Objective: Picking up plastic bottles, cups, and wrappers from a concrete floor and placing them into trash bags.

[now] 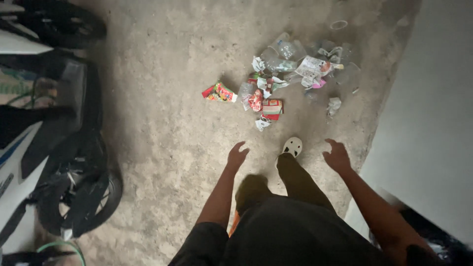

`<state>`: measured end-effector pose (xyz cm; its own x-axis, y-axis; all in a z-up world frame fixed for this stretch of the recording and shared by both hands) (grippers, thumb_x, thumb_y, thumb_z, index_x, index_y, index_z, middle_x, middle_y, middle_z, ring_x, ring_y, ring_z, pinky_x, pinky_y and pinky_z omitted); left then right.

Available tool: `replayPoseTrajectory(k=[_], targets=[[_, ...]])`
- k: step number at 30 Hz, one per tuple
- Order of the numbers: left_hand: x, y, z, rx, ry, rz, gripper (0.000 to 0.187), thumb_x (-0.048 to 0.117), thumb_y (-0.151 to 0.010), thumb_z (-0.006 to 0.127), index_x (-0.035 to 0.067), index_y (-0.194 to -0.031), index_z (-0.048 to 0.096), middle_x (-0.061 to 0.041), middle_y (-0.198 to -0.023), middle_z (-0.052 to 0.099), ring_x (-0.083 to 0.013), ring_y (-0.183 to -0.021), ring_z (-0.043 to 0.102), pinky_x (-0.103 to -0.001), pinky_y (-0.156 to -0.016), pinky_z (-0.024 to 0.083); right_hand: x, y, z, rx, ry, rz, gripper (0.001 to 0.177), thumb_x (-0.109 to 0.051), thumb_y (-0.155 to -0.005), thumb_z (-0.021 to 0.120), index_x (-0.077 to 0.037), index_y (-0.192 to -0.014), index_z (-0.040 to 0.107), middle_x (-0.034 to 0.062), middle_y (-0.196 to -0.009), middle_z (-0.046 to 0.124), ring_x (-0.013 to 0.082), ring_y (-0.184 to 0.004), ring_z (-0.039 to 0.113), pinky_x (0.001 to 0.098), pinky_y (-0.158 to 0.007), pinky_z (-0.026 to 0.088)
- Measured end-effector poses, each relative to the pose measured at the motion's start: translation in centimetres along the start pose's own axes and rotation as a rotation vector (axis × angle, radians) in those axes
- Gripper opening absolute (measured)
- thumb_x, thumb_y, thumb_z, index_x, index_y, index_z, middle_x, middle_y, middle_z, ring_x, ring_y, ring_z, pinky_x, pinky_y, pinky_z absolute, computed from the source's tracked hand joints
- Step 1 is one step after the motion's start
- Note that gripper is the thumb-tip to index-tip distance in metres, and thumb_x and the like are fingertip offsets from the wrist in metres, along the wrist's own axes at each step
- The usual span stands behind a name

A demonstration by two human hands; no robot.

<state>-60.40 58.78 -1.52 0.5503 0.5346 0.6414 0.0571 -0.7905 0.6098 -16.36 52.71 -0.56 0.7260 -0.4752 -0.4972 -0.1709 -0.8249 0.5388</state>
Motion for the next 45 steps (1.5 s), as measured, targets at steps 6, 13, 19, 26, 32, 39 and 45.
replayPoseTrajectory(k=[6,13,19,26,32,39,45], targets=[[4.2,-2.7,1.4,-0.004,-0.05,0.054,0.054,0.034,-0.087,0.073,0.018,-0.138,0.065,-0.015,-0.132,0.069,-0.0302,-0.12,0.066,-0.039,-0.102,0.051,-2.4,-6.8,-2.1,0.057,0.042,-0.129,0.064,-0.017,-0.085,0.073,-0.011,-0.146,0.056,0.0261,-0.13,0.061,0.0434,-0.123,0.055,0.0527,-0.103,0.047],[4.2,-7.9,-1.0,-0.04,0.018,-0.055,0.057,0.034,-0.086,0.074,0.017,-0.139,0.063,-0.012,-0.136,0.068,-0.0271,-0.126,0.064,-0.037,-0.106,0.049,-8.5,-11.2,-1.7,0.07,-0.036,-0.12,0.062,-0.017,-0.082,0.073,-0.012,-0.142,0.059,0.023,-0.125,0.064,0.0378,-0.106,0.062,0.0487,-0.097,0.051],[3.5,-15.5,-3.6,-0.132,0.032,0.028,0.055,0.034,-0.088,0.074,0.014,-0.138,0.063,-0.013,-0.138,0.067,-0.0266,-0.128,0.064,-0.037,-0.108,0.048,-10.6,-13.5,1.5,0.11,-0.08,-0.027,0.064,-0.017,-0.082,0.073,-0.013,-0.143,0.058,0.0228,-0.122,0.063,0.0368,-0.105,0.062,0.0483,-0.095,0.052],[5.1,-24.5,-7.6,-0.184,-0.102,0.027,0.053,0.034,-0.086,0.076,0.017,-0.136,0.066,-0.013,-0.132,0.07,-0.0272,-0.122,0.065,-0.037,-0.103,0.049,-14.2,-17.5,6.4,0.14,-0.102,0.145,0.063,-0.018,-0.082,0.076,-0.015,-0.143,0.058,0.0233,-0.117,0.061,0.036,-0.099,0.065,0.0485,-0.09,0.054],[4.8,-31.1,-6.3,-0.208,-0.093,-0.087,0.057,0.034,-0.083,0.076,0.019,-0.137,0.066,-0.013,-0.13,0.071,-0.027,-0.115,0.069,-0.036,-0.099,0.052,-18.6,-22.5,7.1,0.205,-0.249,0.124,0.058,-0.013,-0.081,0.073,-0.014,-0.138,0.061,0.0207,-0.122,0.061,0.0326,-0.093,0.068,0.0441,-0.086,0.056],[4.6,-38.3,0.6,-0.181,0.008,0.022,0.051,0.027,-0.087,0.075,0.014,-0.135,0.067,-0.013,-0.133,0.069,-0.0249,-0.124,0.065,-0.035,-0.104,0.049,-13.8,-33.2,10.2,0.184,-0.11,0.059,0.054,-0.014,-0.081,0.07,-0.013,-0.135,0.061,0.0204,-0.118,0.064,0.0399,-0.117,0.058,0.0498,-0.101,0.048],[3.6,-46.5,9.4,-0.148,0.177,0.064,0.041,0.022,-0.09,0.072,0.009,-0.129,0.068,-0.013,-0.126,0.07,-0.0246,-0.118,0.066,-0.033,-0.099,0.05,-6.3,-45.6,14.8,0.197,-0.057,-0.07,0.053,-0.016,-0.083,0.066,-0.007,-0.135,0.058,0.0227,-0.124,0.063,0.0408,-0.121,0.057,0.0499,-0.106,0.048]])
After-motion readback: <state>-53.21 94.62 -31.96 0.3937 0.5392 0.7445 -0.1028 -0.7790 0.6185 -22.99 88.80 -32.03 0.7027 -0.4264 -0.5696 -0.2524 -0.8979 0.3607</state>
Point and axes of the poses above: each hand's wrist, its own y-axis away from the middle knuckle, its own z-axis out of the palm, x = y × z, the point moved 7 cm from there along -y, towards the middle knuckle
